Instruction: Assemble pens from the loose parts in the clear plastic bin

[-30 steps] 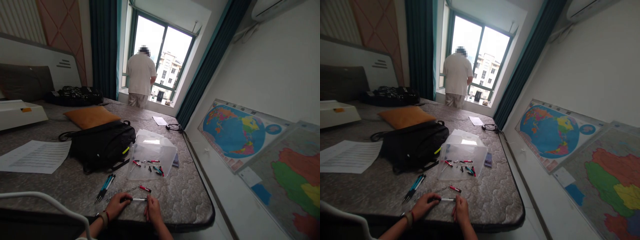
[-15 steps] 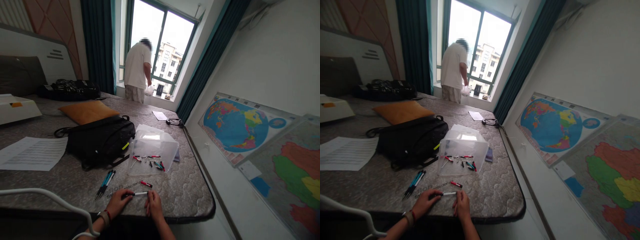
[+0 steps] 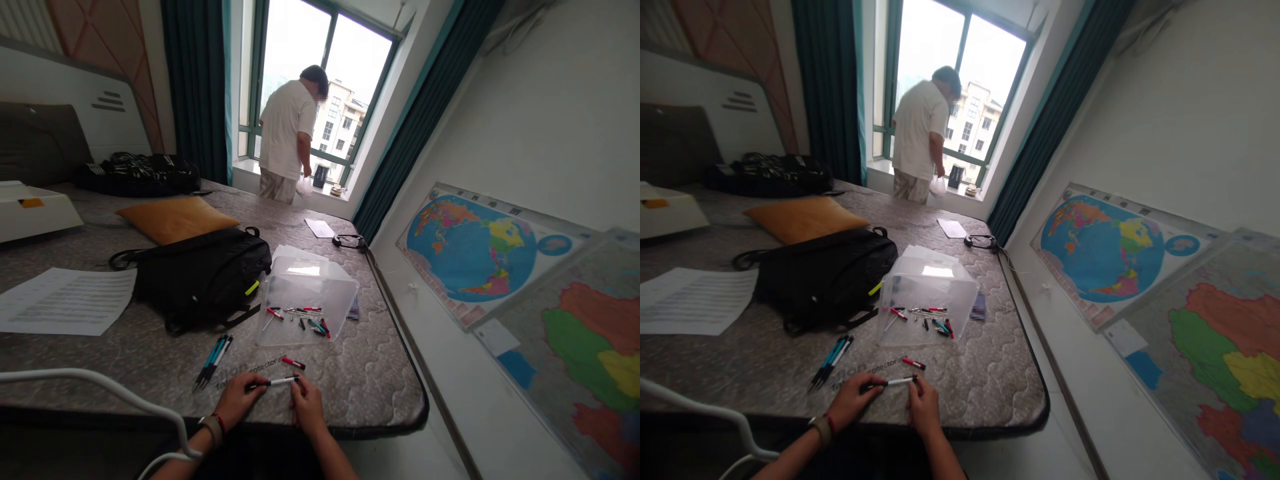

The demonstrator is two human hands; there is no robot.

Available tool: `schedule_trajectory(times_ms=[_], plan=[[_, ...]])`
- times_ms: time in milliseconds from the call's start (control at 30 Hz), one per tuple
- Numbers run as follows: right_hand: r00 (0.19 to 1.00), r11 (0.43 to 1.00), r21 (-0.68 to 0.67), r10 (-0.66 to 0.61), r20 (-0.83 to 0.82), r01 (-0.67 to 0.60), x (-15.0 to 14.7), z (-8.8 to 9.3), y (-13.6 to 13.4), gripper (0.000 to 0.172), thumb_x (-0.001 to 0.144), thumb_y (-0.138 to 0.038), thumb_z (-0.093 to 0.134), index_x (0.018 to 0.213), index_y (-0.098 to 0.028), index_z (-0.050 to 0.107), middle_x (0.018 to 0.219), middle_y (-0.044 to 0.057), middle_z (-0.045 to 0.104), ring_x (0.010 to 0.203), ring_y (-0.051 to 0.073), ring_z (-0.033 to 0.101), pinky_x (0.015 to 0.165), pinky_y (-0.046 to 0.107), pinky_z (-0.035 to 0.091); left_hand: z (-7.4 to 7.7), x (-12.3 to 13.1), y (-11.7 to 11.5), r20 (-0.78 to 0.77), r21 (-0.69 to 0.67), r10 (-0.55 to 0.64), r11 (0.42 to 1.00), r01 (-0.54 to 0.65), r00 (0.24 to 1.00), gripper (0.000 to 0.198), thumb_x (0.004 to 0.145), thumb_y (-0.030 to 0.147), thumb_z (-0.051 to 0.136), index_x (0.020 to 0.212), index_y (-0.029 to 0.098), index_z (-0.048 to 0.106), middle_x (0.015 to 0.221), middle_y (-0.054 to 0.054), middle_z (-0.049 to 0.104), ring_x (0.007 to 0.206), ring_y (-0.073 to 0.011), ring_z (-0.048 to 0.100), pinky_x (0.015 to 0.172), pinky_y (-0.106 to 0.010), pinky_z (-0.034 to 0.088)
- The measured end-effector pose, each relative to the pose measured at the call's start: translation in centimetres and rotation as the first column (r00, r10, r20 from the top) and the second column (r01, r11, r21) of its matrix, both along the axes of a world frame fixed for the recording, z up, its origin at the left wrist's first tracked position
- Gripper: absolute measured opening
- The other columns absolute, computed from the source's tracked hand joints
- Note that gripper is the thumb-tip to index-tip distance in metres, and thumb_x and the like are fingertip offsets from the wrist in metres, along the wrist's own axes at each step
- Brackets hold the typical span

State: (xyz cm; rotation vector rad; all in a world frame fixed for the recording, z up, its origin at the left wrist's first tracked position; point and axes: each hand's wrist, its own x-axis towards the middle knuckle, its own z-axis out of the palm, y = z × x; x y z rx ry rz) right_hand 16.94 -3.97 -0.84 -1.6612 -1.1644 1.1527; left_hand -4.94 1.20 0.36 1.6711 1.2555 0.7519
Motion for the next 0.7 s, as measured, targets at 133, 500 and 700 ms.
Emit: schedule_trajectory(times_ms=[133, 500, 700], plan=[[1.0, 1.0, -0.011, -0.004, -0.008, 0.004, 0.05, 0.27, 0.01, 0.067, 0.084, -0.062, 0.053, 0.136, -0.019, 0.053, 0.057, -0.003, 0.057, 0.034, 0.011, 0.046, 0.034, 0.022, 0.034, -0.2, 0.07, -0.03, -0.002, -0.001, 0.022, 1.0, -0.022, 1.0, 0.035, 0.074, 0.053, 0.065, 0.089, 0.024, 0.078, 0.092, -0.006, 0.074, 0.091, -0.0243, 0.066, 0.086, -0.034, 0.051], [0.994, 0.993, 0.069, -0.101, 0.05, 0.098, -0.42, 0.51, 0.22, 0.05, 0.083, -0.06, 0.058, 0.11, -0.018, 0.06, 0.052, -0.006, 0.056, 0.037, 0.011, 0.049, 0.039, 0.02, 0.036, -0.52, 0.01, 0.15, -0.045, 0.028, 0.007, 1.0, -0.006, 0.999, 0.041, 0.074, 0.058, 0.064, 0.093, 0.025, 0.077, 0.093, -0.005, 0.074, 0.089, -0.0239, 0.066, 0.084, -0.035, 0.051], [0.995, 0.997, -0.044, -0.067, -0.068, 0.064, -0.26, 0.92, 0.76, 0.047, 0.084, -0.068, 0.048, 0.081, -0.021, 0.047, 0.044, -0.009, 0.051, 0.027, 0.009, 0.041, 0.029, 0.018, 0.024, -0.3, -0.17, 0.39, 0.019, -0.018, 0.003, 1.0, -0.003, 1.0, 0.045, 0.071, 0.061, 0.065, 0.092, 0.023, 0.076, 0.093, -0.004, 0.075, 0.088, -0.0227, 0.066, 0.084, -0.034, 0.051]])
